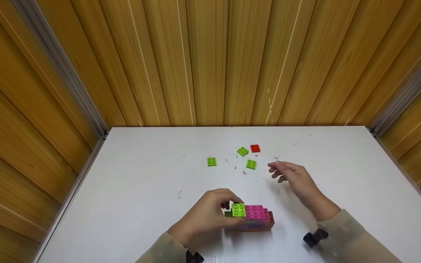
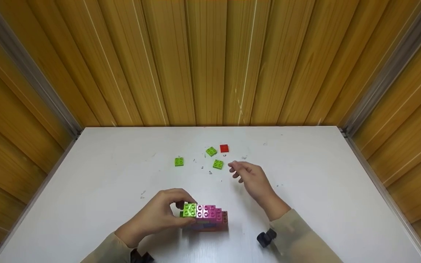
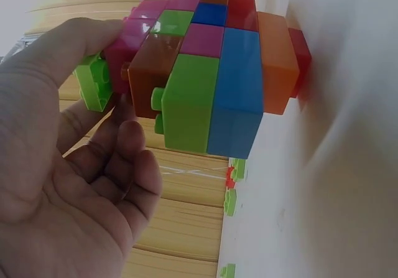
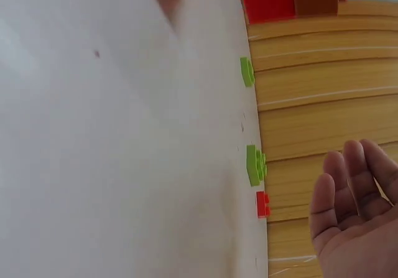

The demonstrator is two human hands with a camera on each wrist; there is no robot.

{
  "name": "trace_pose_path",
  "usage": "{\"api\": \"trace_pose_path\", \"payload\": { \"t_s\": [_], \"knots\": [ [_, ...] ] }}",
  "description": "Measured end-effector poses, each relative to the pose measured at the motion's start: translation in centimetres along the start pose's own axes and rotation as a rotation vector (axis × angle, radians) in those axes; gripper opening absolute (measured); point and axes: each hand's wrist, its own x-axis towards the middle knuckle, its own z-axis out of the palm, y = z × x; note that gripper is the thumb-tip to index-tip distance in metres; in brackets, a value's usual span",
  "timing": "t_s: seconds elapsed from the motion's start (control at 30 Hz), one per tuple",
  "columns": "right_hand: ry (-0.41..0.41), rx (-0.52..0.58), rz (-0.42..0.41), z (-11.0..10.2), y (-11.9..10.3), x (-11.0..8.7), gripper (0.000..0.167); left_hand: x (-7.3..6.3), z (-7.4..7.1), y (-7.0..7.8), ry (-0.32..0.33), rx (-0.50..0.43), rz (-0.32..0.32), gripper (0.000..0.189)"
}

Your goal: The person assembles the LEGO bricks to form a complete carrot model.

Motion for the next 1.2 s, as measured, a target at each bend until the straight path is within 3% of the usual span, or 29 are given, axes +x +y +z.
{"api": "trace_pose_path", "payload": {
  "t_s": [0.13, 0.4, 0.6, 0.9, 1.2],
  "knots": [
    [0.017, -0.027, 0.083, -0.7, 0.1, 2.5, 0.045, 0.0, 0.1, 0.1, -0.006, -0.010, -0.016, 0.031],
    [-0.037, -0.108, 0.180, -0.1, 0.7, 6.3, 0.055, 0.0, 0.0, 0.3, -0.022, 0.004, -0.041, 0.033],
    [-0.109, -0.273, 0.205, 0.6, 0.8, 8.3, 0.057, 0.1, 0.1, 0.2, -0.029, 0.011, -0.030, 0.033],
    [-0.160, -0.415, 0.179, 2.3, 0.8, 10.1, 0.059, 0.1, 0.0, 0.3, -0.027, 0.031, -0.019, 0.029],
    [-0.165, -0.449, 0.160, 3.3, 1.3, 10.0, 0.049, 0.0, -0.3, 0.4, -0.030, 0.038, -0.017, 0.028]
  ]
}}
